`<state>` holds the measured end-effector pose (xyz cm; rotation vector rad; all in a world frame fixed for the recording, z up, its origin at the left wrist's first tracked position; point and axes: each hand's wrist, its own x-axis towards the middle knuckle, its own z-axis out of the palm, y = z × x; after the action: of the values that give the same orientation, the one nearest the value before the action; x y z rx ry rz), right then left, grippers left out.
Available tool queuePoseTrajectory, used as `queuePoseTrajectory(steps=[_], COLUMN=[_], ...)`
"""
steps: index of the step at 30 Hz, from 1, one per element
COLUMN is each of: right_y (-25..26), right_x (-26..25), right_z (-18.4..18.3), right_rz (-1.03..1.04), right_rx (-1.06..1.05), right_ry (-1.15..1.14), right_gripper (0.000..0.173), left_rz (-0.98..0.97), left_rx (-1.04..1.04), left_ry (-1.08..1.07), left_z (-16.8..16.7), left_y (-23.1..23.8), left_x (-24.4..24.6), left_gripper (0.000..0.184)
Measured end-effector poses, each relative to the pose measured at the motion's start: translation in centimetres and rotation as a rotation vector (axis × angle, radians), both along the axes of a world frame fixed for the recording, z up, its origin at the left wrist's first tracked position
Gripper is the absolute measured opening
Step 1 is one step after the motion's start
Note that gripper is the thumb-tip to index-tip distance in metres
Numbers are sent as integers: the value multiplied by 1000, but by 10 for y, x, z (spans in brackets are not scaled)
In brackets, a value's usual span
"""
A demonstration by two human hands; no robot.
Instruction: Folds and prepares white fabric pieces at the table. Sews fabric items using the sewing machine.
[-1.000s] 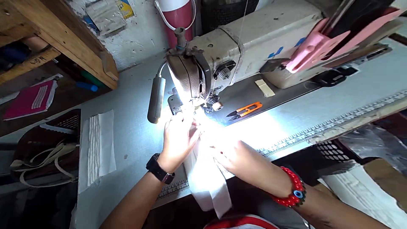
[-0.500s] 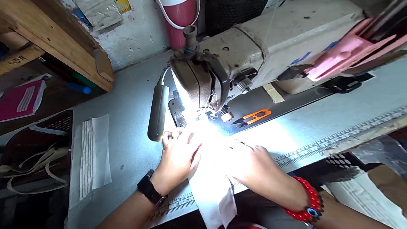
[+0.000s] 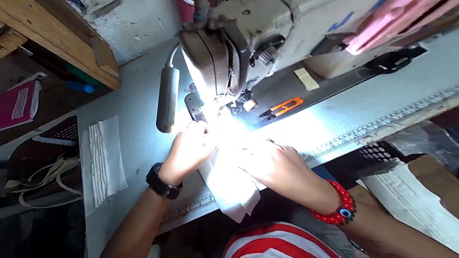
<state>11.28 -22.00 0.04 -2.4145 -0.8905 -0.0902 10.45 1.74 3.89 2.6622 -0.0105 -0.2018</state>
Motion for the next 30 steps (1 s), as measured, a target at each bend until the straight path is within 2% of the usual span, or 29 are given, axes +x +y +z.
queuePoseTrajectory(steps=[4,7,10,13,15,19,26,30], right_y=[-22,-25,-15,-9,-8,0,21,19], right_x=[-17,-45,-60,-55,-53,-52,-38,-63], right_z=[5,-4,-20,-22,-19,-17,-7,2], right_rz=[33,74,57,2,-1,-26,34,256], right_rx=[73,121,67,46,26,-23,12,62], right_ry=[75,-90,-202,-268,-296,-322,-391,-341], right_gripper=[48,50,49,35,34,56,32,25], left_rz=[21,176,260,236,250,263,276,245], left_rx=[-63,-209,-316,-415,-417,-383,-448,-547], left_ry=[-40,-100,-124,-111,-104,-133,-164,-160], left_z=[3,0,-2,-1,-3,-6,-10,-9], left_y=[3,6,5,8,9,7,9,3], left_x=[-4,-10,-15,-17,-17,-16,-17,-20], left_gripper=[16,18,16,40,38,33,32,35])
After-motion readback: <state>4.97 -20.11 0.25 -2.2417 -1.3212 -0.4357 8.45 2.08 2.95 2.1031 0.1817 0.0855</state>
